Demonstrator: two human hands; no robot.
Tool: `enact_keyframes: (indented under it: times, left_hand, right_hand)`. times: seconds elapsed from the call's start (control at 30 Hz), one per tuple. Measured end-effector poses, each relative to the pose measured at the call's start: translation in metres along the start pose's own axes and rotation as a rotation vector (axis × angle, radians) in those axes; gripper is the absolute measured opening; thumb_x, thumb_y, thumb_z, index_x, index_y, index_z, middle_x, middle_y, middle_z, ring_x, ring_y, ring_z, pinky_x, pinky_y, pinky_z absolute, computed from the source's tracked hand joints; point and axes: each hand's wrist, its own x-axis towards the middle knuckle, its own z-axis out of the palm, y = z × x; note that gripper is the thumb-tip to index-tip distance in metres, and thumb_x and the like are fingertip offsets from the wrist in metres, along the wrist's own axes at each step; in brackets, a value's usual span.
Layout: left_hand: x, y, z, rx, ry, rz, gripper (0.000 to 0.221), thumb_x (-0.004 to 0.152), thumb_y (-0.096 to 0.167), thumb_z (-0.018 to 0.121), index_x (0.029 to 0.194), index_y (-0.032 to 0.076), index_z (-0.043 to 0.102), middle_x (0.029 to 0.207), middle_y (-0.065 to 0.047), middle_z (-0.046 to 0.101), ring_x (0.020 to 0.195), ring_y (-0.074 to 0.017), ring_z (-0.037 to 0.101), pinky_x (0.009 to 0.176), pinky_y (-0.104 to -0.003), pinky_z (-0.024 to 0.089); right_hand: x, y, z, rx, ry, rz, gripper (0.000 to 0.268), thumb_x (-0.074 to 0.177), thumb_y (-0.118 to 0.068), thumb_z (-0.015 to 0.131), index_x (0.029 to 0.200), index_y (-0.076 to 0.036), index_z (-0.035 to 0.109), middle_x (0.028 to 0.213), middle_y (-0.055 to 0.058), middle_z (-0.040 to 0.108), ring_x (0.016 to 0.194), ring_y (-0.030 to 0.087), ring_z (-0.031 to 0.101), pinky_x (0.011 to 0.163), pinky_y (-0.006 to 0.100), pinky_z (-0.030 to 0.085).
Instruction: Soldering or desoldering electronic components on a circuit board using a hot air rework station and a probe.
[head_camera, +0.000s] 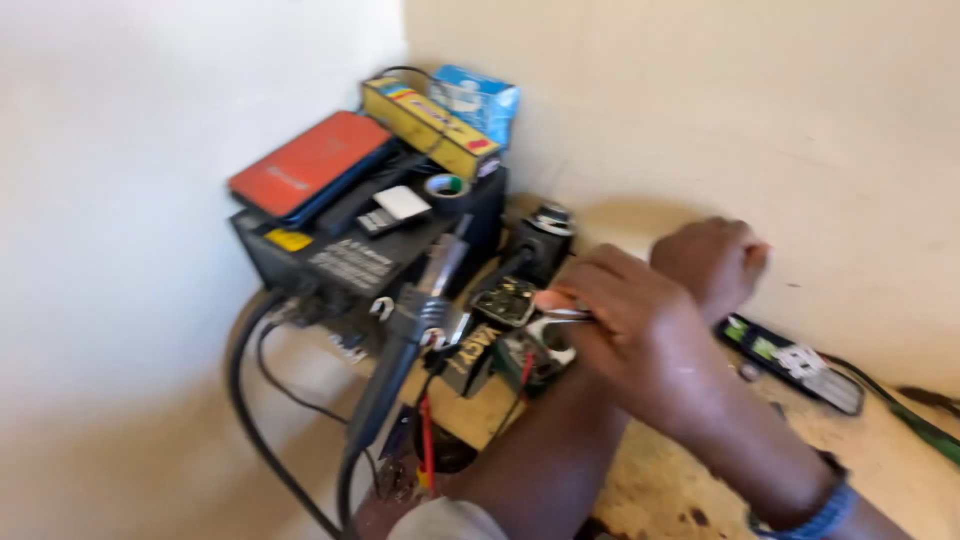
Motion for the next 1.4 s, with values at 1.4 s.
enact_keyframes:
  times: [1.4]
  left_hand:
    - [-0.073, -0.044, 0.032, -0.144, 0.548, 0.536, 0.013, 0.092, 0.021, 0.073, 0.081, 0.017, 0.067, 0.072, -0.001, 0.061, 0.069, -0.0279, 0.071, 0.057, -0.041, 0.058]
  right_hand:
    - [0.134, -0.072, 0.2, -0.667, -0.17, 0.153, 0.028, 0.096, -0.025, 0.084, 0.108, -0.003, 0.071, 0.1, 0.009, 0.059, 0.071, 0.018, 0.064, 0.053, 0.031, 0.048]
